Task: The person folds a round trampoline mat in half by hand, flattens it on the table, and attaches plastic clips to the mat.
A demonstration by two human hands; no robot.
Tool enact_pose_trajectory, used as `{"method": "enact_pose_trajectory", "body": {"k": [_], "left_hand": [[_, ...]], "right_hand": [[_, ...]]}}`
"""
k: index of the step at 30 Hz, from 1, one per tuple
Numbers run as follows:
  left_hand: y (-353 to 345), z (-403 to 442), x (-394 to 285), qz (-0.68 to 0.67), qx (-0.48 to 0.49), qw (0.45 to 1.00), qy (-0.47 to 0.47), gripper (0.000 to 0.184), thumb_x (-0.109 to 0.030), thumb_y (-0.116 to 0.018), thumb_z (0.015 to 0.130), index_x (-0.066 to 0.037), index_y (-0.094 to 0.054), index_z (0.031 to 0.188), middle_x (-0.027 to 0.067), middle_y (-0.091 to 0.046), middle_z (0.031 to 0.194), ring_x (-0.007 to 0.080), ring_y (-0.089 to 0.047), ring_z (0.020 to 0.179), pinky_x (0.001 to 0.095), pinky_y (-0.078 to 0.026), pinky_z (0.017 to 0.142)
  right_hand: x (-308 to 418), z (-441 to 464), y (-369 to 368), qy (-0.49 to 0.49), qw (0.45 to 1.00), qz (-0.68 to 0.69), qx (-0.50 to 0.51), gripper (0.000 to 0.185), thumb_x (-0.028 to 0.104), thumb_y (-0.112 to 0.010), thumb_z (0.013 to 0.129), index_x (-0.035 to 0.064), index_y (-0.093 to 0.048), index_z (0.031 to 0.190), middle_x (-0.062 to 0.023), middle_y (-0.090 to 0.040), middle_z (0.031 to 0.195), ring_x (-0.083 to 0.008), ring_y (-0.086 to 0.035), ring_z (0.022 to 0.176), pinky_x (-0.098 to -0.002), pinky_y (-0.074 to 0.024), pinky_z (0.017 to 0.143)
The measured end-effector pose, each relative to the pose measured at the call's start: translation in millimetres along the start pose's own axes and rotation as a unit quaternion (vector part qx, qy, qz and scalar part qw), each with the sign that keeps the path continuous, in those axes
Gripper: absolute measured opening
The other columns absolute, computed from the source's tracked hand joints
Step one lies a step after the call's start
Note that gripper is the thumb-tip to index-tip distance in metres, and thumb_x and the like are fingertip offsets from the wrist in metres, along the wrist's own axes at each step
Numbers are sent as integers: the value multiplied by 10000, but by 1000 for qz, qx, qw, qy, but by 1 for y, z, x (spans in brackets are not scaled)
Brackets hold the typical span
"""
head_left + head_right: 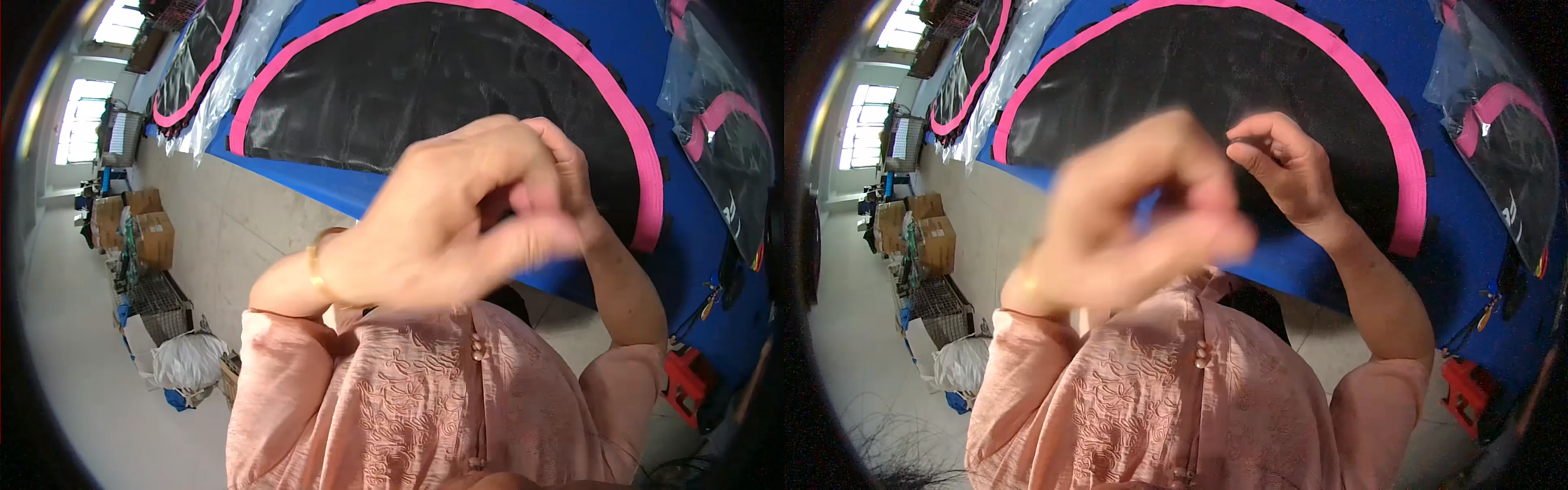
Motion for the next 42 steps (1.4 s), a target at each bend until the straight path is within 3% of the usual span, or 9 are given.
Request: {"method": "enact_pose_trajectory", "body": {"k": [3, 9, 17, 23, 27, 31, 34, 40, 42], "left_hand": [[-31, -8, 58, 189, -124, 974, 27, 267, -92, -819, 872, -39, -642, 1064, 137, -622, 984, 299, -657, 786, 384, -527, 677], [-34, -13, 90, 205, -186, 960, 44, 262, -111, -740, 935, -20, -592, 1132, 195, -596, 1054, 421, -672, 891, 469, -560, 732], [-18, -31, 103, 154, -166, 972, 63, 201, -71, -750, 920, -26, -639, 1082, 166, -665, 962, 386, -673, 857, 430, -550, 729], [88, -92, 146, 312, -304, 877, 204, 111, -66, -789, 867, -17, -738, 952, 151, -711, 887, 312, -720, 791, 372, -557, 714], [89, -112, 175, 225, -268, 883, 314, 161, -73, -809, 866, 13, -750, 989, 165, -765, 901, 218, -760, 837, 321, -572, 761], [49, -79, 162, 272, -209, 903, 259, 162, -121, -777, 858, -9, -715, 958, 193, -721, 953, 391, -710, 896, 438, -569, 790], [28, -57, 151, 270, -183, 913, 246, 161, -121, -769, 864, -8, -702, 957, 185, -713, 920, 382, -711, 881, 441, -562, 779], [52, -58, 178, 232, -206, 919, 243, 182, -86, -789, 867, 12, -680, 974, 179, -731, 872, 306, -741, 793, 387, -574, 715], [50, -46, 176, 215, -185, 922, 263, 193, -64, -793, 865, 15, -666, 986, 177, -742, 865, 288, -746, 796, 370, -574, 712]], "right_hand": [[-11, 3, 4, 33, 999, -22, -6, 132, -33, -673, 993, 6, -670, 1118, -41, -627, 1108, -108, -666, 1002, -250, -558, 871], [-22, 2, 0, -85, 994, 59, -19, 246, -78, -612, 1000, -12, -612, 1237, -67, -648, 1168, -107, -634, 1093, -256, -541, 966], [-15, -4, -9, -89, 995, 32, 18, 322, -69, -657, 980, -2, -574, 1283, -74, -657, 1135, -112, -654, 1052, -260, -550, 950], [-14, -3, -9, -35, 996, -84, 15, 196, -1, -650, 1023, 10, -617, 1216, -54, -689, 1056, -95, -674, 972, -253, -559, 885], [-15, -2, -9, -13, 995, -97, 9, 146, 6, -645, 1027, 4, -630, 1171, -38, -690, 1009, -86, -681, 921, -248, -564, 850], [-14, -2, -8, -20, 994, -102, 12, 145, 12, -651, 1022, 5, -636, 1166, -46, -699, 1017, -96, -690, 926, -255, -570, 843], [-17, -3, -10, -27, 995, -94, 4, 134, 11, -651, 1021, 12, -646, 1155, -50, -702, 1015, -105, -697, 926, -258, -576, 838], [23, -12, -30, 228, 932, -274, 62, 119, 29, -740, 863, 44, -709, 977, -125, -698, 923, -322, -703, 854, -414, -580, 758], [24, -20, -37, 289, 889, -336, 115, 128, 75, -759, 845, 34, -709, 956, -105, -695, 911, -299, -699, 880, -409, -571, 782]]}}
Point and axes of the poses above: each hand's wrist, its own z-axis towards the middle knuckle, its own y-axis out of the back of the hand, x = y × z, the point moved 6 cm from there along z, towards the middle knuckle
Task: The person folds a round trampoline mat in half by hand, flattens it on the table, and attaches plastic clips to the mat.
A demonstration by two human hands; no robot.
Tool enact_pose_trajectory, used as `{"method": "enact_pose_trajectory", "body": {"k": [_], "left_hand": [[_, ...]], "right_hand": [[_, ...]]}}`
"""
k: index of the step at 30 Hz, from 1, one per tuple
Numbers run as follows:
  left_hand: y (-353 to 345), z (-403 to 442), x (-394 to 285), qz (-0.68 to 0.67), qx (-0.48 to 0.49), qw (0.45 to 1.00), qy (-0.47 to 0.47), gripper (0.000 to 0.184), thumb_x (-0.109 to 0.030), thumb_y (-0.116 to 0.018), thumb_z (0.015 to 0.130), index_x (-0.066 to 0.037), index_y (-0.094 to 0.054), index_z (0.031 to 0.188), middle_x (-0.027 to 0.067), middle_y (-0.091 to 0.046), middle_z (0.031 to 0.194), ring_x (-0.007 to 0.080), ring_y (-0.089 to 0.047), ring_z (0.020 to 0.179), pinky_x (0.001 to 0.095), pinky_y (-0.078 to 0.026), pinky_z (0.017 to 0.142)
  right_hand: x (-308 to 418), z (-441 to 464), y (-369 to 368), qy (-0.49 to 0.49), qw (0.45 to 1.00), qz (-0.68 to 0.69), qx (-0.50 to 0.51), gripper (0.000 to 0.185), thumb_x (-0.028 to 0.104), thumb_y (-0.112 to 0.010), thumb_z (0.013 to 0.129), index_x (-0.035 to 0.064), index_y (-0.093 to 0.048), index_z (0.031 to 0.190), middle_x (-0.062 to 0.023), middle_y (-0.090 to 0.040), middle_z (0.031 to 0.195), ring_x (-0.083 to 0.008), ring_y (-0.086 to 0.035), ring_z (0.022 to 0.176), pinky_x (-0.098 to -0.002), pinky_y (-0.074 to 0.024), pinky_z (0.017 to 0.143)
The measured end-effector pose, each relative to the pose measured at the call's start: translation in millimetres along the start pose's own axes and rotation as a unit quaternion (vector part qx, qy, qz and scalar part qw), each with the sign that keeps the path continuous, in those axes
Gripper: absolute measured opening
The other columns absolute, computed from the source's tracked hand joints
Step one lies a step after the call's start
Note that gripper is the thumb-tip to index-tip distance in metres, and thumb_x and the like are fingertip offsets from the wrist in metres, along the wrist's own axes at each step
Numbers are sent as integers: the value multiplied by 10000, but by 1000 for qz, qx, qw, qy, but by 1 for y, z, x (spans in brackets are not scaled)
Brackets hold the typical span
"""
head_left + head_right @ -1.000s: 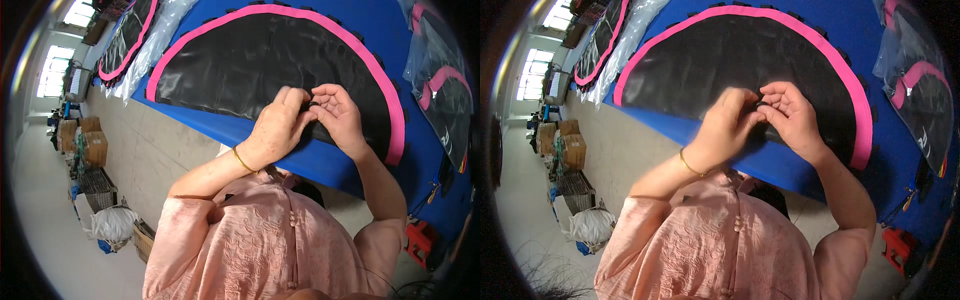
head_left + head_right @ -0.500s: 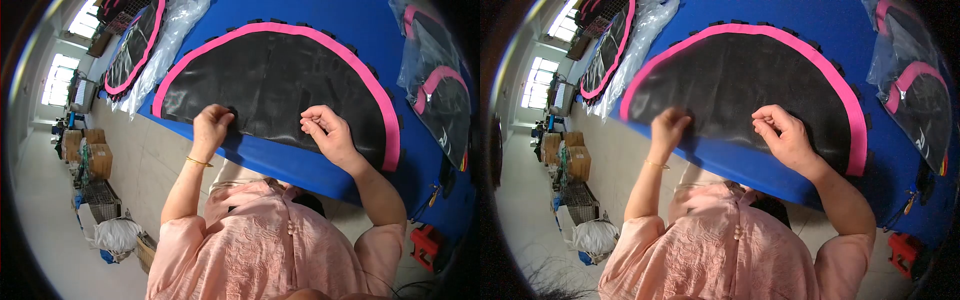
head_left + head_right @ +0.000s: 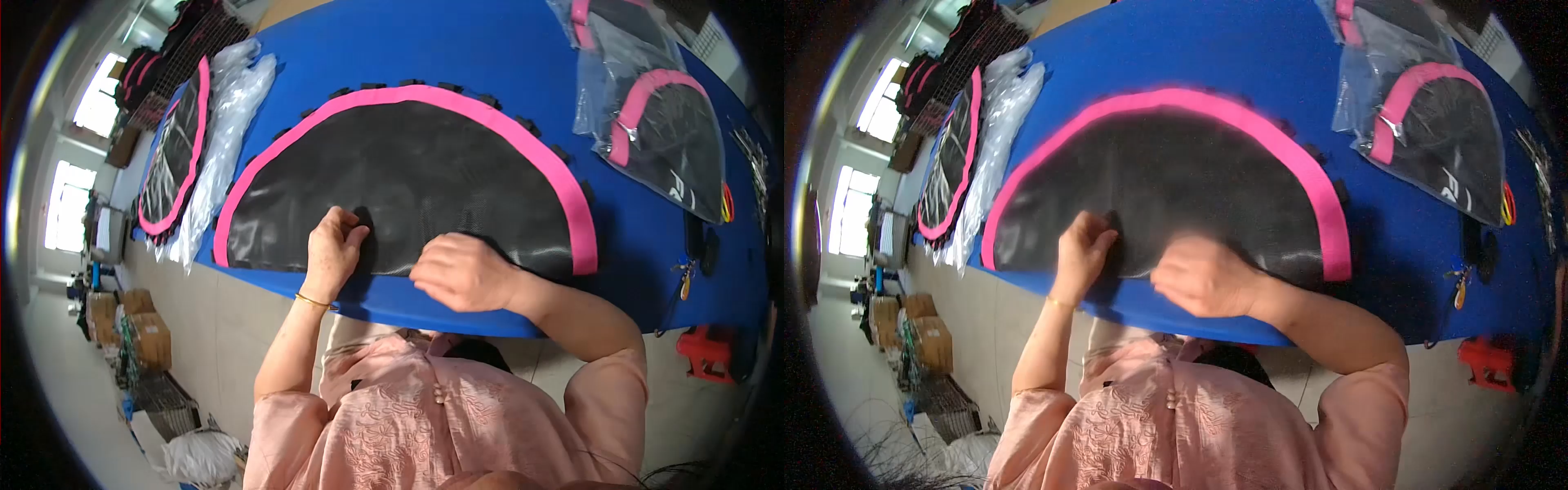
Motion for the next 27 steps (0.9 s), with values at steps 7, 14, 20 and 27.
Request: {"method": "enact_pose_trajectory", "body": {"k": [7, 14, 20, 27], "left_hand": [[-65, 31, -75, -10, 74, 984, -164, 190, -80, -786, 844, 7, -647, 940, 212, -714, 896, 412, -714, 851, 465, -563, 760], [-131, 94, -132, -17, 129, 982, -137, 227, -152, -797, 843, 5, -682, 961, 223, -742, 909, 411, -725, 874, 467, -566, 791], [-153, 120, -141, 21, 77, 978, -193, 236, -192, -813, 842, -18, -698, 954, 205, -739, 900, 400, -728, 865, 470, -573, 784], [-138, 150, -128, 49, 28, 987, -153, 279, -208, -833, 829, 3, -704, 958, 201, -761, 921, 365, -751, 895, 441, -588, 823]], "right_hand": [[6, -7, -11, 66, 998, -10, 16, 157, 97, -782, 819, 33, -703, 939, -95, -652, 861, -281, -678, 848, -405, -569, 768], [5, -8, -12, 64, 998, -15, 16, 124, 104, -750, 842, 37, -692, 929, -90, -632, 838, -274, -661, 834, -390, -558, 758], [2, -10, -15, 76, 996, 26, -32, 137, 158, -667, 902, 72, -590, 828, -99, -563, 804, -289, -593, 795, -420, -487, 726], [2, -10, -14, 70, 997, 17, -1, 129, 128, -680, 856, 25, -656, 930, -75, -603, 846, -264, -627, 852, -387, -523, 748]]}}
Point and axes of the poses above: each hand's wrist, its own z-axis towards the middle knuckle, its own y-axis out of the back of the hand, x = y × z, the point moved 6 cm from there along z, towards the middle knuckle
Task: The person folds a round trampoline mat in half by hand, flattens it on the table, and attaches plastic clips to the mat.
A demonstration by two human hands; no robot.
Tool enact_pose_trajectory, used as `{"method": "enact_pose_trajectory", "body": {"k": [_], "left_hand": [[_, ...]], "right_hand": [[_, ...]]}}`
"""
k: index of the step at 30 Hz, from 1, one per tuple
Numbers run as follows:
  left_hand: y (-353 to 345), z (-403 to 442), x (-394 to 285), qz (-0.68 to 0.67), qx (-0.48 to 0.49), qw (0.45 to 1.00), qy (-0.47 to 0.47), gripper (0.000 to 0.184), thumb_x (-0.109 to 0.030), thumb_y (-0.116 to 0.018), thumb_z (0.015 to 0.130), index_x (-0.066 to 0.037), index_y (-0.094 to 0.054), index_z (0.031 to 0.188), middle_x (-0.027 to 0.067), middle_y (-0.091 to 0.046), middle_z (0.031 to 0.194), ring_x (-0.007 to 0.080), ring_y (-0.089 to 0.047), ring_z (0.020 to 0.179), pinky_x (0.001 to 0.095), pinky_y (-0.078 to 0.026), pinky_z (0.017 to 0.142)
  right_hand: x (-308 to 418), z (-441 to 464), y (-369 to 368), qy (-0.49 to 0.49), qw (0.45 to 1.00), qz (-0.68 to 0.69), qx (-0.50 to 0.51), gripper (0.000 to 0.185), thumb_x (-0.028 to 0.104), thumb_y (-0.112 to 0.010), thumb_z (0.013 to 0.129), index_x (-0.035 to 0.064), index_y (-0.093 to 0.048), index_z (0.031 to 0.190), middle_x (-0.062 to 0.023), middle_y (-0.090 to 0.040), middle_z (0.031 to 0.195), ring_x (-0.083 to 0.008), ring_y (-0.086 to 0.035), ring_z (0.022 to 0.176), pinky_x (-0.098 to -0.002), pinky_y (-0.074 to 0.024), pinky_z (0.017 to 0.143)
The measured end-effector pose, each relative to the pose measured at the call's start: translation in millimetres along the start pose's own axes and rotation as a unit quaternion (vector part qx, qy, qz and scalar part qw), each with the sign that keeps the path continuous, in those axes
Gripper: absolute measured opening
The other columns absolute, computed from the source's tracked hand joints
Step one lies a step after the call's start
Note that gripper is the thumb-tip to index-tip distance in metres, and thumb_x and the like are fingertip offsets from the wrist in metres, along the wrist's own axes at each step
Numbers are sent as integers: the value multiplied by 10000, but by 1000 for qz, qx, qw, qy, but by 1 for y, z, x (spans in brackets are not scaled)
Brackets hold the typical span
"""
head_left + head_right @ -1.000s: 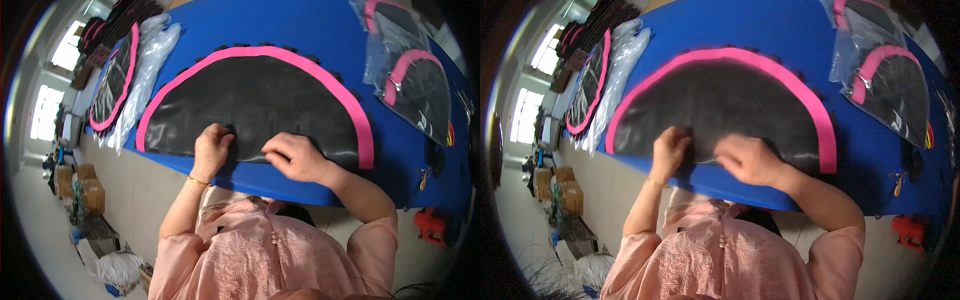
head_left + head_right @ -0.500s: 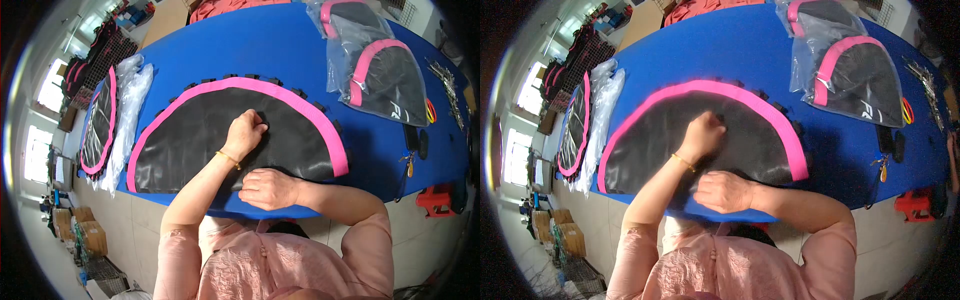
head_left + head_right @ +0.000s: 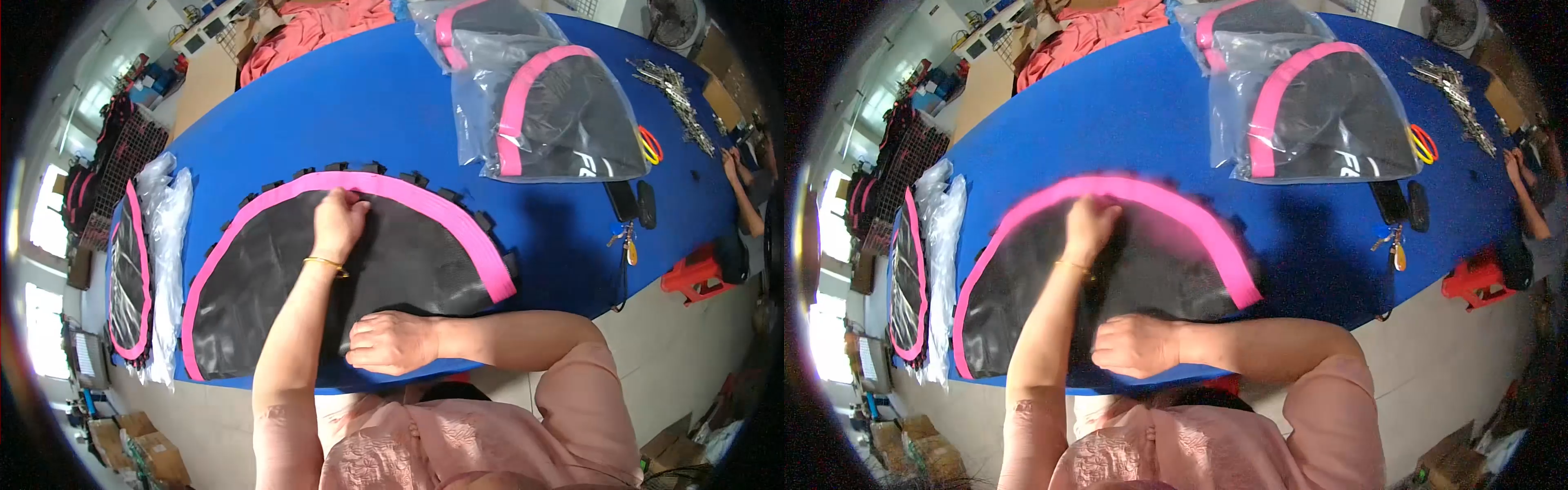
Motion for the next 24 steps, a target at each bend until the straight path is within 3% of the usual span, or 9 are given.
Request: {"method": "enact_pose_trajectory", "body": {"k": [5, 8, 10, 12, 15, 17, 19, 24], "left_hand": [[-42, -32, -55, -88, 65, 993, -53, 241, -173, -825, 840, -21, -695, 973, 227, -741, 935, 413, -729, 909, 477, -573, 815], [-37, -32, -67, -54, 78, 993, -68, 239, -167, -819, 843, -11, -693, 974, 229, -745, 935, 412, -733, 919, 477, -577, 816], [-29, -22, -47, -75, 31, 994, -68, 235, -160, -826, 834, -3, -700, 955, 214, -752, 899, 394, -743, 866, 454, -587, 787], [-26, -18, -32, -92, 79, 992, -15, 225, -147, -823, 830, 3, -701, 945, 213, -752, 890, 377, -747, 854, 442, -588, 778], [-26, -50, -65, -75, 136, 984, -86, 206, -124, -819, 819, -3, -684, 917, 221, -730, 865, 376, -735, 831, 440, -576, 756], [-40, -75, -84, -86, 190, 970, -122, 194, -112, -817, 815, -13, -670, 895, 220, -709, 846, 386, -721, 828, 453, -565, 743], [-46, -90, -100, -77, 239, 957, -146, 185, -96, -811, 808, -20, -658, 878, 211, -690, 835, 406, -704, 831, 468, -559, 743], [-28, -50, -70, -72, 104, 981, -149, 189, -114, -807, 814, -9, -676, 901, 209, -719, 836, 403, -721, 823, 468, -574, 751]], "right_hand": [[-1, -1, -3, -16, 1000, -15, 11, 135, 132, -677, 847, 28, -657, 931, -87, -617, 864, -262, -634, 859, -397, -532, 777], [-2, 1, 2, 0, 1000, -19, -18, 153, 142, -683, 832, 32, -655, 934, -82, -609, 849, -261, -628, 854, -397, -529, 772], [-2, -1, -4, 2, 1000, -1, -21, 136, 165, -631, 868, 72, -557, 803, -102, -563, 802, -294, -589, 791, -416, -487, 730], [-1, -1, -2, 1, 999, 0, -32, 142, 170, -640, 852, 75, -551, 796, -100, -561, 794, -289, -590, 787, -422, -487, 724], [4, -1, -1, 25, 999, -19, -25, 153, 174, -654, 827, 71, -549, 786, -93, -562, 788, -285, -593, 787, -421, -489, 721], [8, -3, -4, 38, 998, -47, -7, 184, 166, -705, 788, 28, -644, 893, -73, -577, 782, -251, -623, 787, -385, -516, 708], [11, -6, -8, 45, 998, -48, 8, 184, 164, -706, 782, 28, -642, 888, -72, -575, 774, -248, -621, 778, -382, -514, 704], [8, -3, -8, 49, 999, -14, 2, 188, 174, -709, 797, 26, -625, 877, -79, -575, 764, -261, -620, 783, -400, -520, 722]]}}
Point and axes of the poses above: each hand's wrist, its own z-axis towards the middle knuckle, its own y-axis out of the back of the hand, x = y × z, the point moved 6 cm from there along z, towards the middle knuckle
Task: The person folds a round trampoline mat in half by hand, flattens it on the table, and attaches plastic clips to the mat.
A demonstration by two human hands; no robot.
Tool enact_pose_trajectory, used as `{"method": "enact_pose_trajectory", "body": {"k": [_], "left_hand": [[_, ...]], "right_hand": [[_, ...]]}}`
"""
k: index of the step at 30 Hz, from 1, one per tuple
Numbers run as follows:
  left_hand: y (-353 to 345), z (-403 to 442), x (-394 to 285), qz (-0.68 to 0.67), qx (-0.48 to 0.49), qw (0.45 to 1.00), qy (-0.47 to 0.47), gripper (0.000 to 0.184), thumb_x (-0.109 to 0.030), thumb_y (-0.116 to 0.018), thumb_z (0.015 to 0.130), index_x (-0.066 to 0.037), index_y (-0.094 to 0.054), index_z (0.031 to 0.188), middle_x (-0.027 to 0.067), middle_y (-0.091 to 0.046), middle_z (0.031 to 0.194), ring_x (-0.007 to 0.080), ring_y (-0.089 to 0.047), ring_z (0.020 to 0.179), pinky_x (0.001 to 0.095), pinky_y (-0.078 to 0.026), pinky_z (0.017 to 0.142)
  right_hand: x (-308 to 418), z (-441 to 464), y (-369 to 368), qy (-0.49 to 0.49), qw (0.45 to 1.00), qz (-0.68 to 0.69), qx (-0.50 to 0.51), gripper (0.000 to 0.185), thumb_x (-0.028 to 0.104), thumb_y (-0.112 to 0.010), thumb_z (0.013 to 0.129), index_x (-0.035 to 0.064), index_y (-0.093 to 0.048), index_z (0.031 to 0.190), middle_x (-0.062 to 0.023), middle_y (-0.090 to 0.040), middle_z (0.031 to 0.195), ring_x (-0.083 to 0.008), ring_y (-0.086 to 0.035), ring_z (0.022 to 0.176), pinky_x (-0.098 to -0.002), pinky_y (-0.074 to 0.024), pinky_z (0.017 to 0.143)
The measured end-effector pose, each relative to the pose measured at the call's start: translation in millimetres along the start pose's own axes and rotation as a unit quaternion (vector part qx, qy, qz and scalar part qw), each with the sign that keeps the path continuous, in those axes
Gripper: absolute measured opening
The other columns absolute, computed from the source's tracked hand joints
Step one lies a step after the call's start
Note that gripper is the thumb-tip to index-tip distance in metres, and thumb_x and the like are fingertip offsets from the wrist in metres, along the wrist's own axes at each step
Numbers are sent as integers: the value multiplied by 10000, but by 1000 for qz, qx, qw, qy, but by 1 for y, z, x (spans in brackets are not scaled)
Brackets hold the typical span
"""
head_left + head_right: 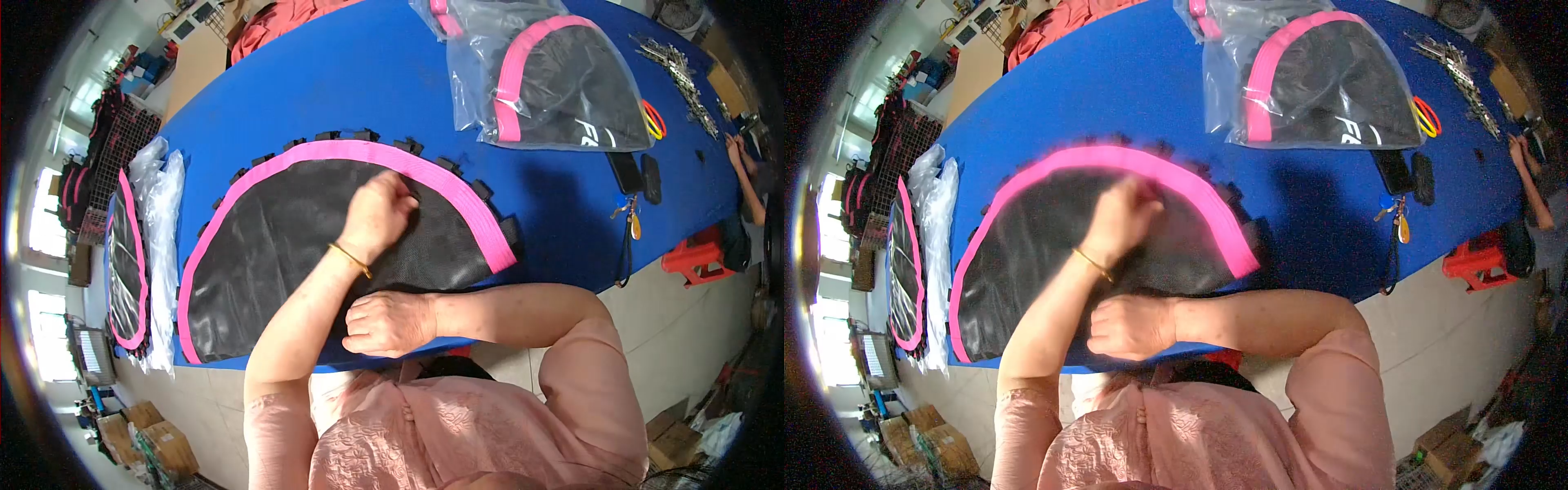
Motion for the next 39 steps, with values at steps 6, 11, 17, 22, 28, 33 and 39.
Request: {"method": "enact_pose_trajectory", "body": {"k": [6, 11, 17, 22, 28, 33, 39], "left_hand": [[-6, -1, 1, -25, 53, 996, 69, 223, -144, -822, 826, -5, -680, 926, 214, -736, 895, 381, -738, 874, 452, -579, 772], [-11, 2, -5, -10, 39, 997, 71, 226, -149, -814, 812, -13, -677, 928, 231, -729, 921, 412, -711, 900, 502, -554, 808], [37, 28, 81, 48, -85, 988, 122, 298, -225, -845, 829, -12, -705, 984, 214, -758, 941, 379, -748, 918, 451, -589, 818], [85, 34, 145, 50, -150, 969, 189, 283, -226, -848, 823, -9, -729, 961, 192, -774, 920, 325, -768, 887, 421, -595, 810], [47, 33, 98, 57, -118, 982, 138, 302, -243, -847, 823, -16, -715, 972, 209, -760, 947, 378, -749, 917, 464, -592, 825], [24, 27, 58, 32, -78, 991, 100, 265, -217, -815, 852, -22, -684, 974, 222, -744, 952, 399, -729, 940, 490, -575, 833], [86, 27, 144, 99, -147, 971, 163, 253, -225, -812, 839, -24, -709, 954, 207, -762, 937, 387, -747, 910, 467, -585, 832]], "right_hand": [[1, -2, -1, -1, 1000, 2, -12, 187, 211, -682, 803, 70, -559, 807, -87, -570, 767, -291, -603, 770, -420, -494, 708], [-1, -1, 2, -25, 999, 11, 25, 222, 152, -716, 802, 30, -665, 980, -81, -585, 798, -265, -623, 791, -400, -524, 732], [-2, 0, 2, -41, 998, 10, 47, 190, 135, -699, 819, 16, -668, 965, -87, -598, 802, -267, -635, 806, -393, -553, 764], [-3, 0, 3, -42, 998, 18, 38, 192, 132, -702, 827, 11, -675, 973, -92, -598, 805, -268, -638, 812, -398, -556, 774], [-5, -1, 0, -42, 998, 36, 16, 144, 127, -703, 846, 33, -635, 931, -96, -576, 802, -277, -615, 787, -402, -528, 755], [-7, 0, 1, -50, 997, 56, -4, 141, 133, -709, 853, 51, -600, 890, -94, -532, 771, -291, -584, 736, -409, -498, 711], [-7, 1, 5, -58, 997, 55, -1, 148, 136, -715, 860, 42, -624, 930, -97, -555, 789, -291, -602, 752, -407, -511, 723]]}}
Point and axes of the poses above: each hand's wrist, its own z-axis towards the middle knuckle, its own y-axis out of the back of the hand, x = y × z, the point moved 6 cm from there along z, towards the middle knuckle
